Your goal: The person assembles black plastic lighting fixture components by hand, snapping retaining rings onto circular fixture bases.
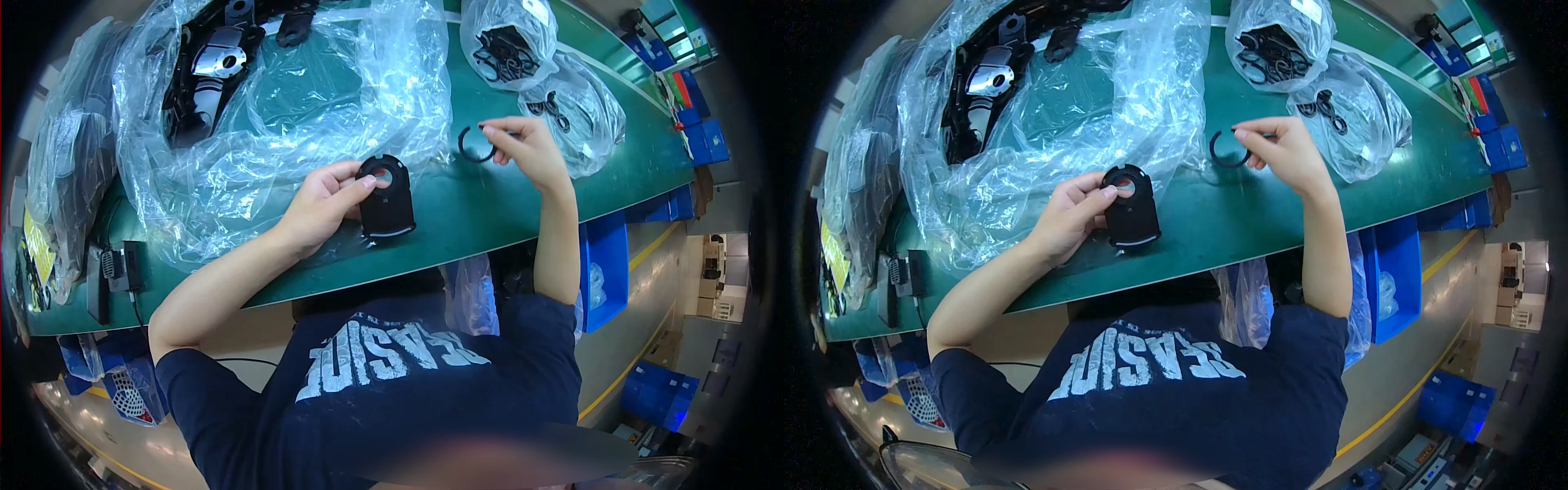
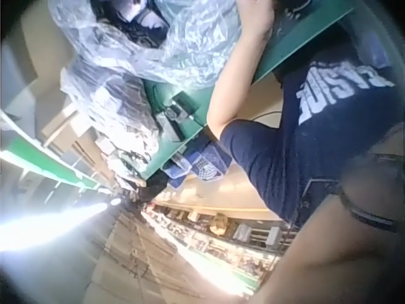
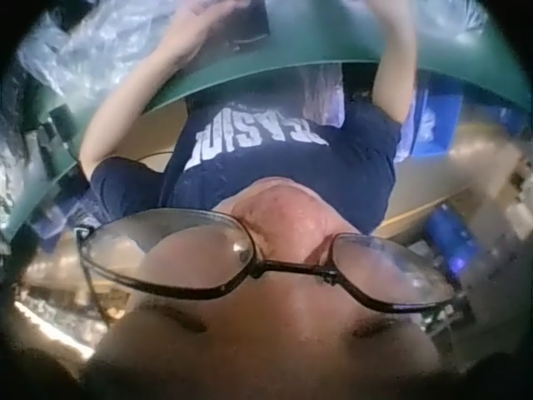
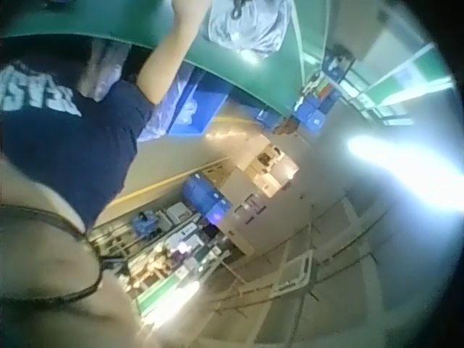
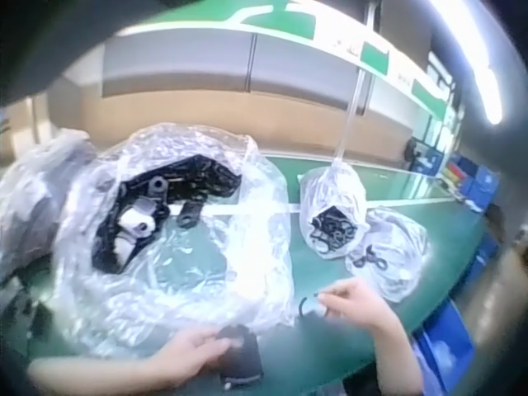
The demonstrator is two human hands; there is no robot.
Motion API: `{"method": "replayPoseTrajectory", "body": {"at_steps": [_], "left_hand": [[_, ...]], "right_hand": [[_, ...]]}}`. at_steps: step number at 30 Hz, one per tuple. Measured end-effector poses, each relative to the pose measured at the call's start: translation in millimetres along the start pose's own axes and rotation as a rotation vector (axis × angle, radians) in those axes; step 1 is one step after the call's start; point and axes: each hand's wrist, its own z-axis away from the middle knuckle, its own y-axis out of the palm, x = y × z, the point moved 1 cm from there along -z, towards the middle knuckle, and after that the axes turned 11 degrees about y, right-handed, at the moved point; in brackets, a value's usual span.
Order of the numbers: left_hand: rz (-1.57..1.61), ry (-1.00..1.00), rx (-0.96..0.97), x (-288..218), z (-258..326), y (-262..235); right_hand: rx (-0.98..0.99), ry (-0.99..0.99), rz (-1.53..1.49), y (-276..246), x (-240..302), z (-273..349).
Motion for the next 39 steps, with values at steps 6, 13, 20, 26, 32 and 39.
{"method": "replayPoseTrajectory", "body": {"at_steps": [6,13,20,26,32,39], "left_hand": [[-0.088,0.040,0.004,-2.6,2.2,4.7],[-0.128,0.052,-0.018,-11.2,8.8,11.1],[0.030,-0.050,-0.046,-10.6,9.3,13.6],[0.059,-0.120,-0.033,-9.9,13.4,16.2],[0.097,-0.155,0.049,-6.9,16.6,21.0],[0.186,-0.137,0.132,-4.3,16.1,17.0]], "right_hand": [[-0.103,-0.053,0.337,29.1,-22.7,30.9],[-0.233,-0.244,0.482,42.4,-12.2,57.8],[-0.225,-0.380,0.561,53.8,-16.6,62.0],[-0.102,-0.265,0.119,63.7,-12.3,67.2],[-0.114,-0.488,0.015,87.8,16.2,82.6],[-0.164,-0.628,0.348,108.6,27.9,80.0]]}}
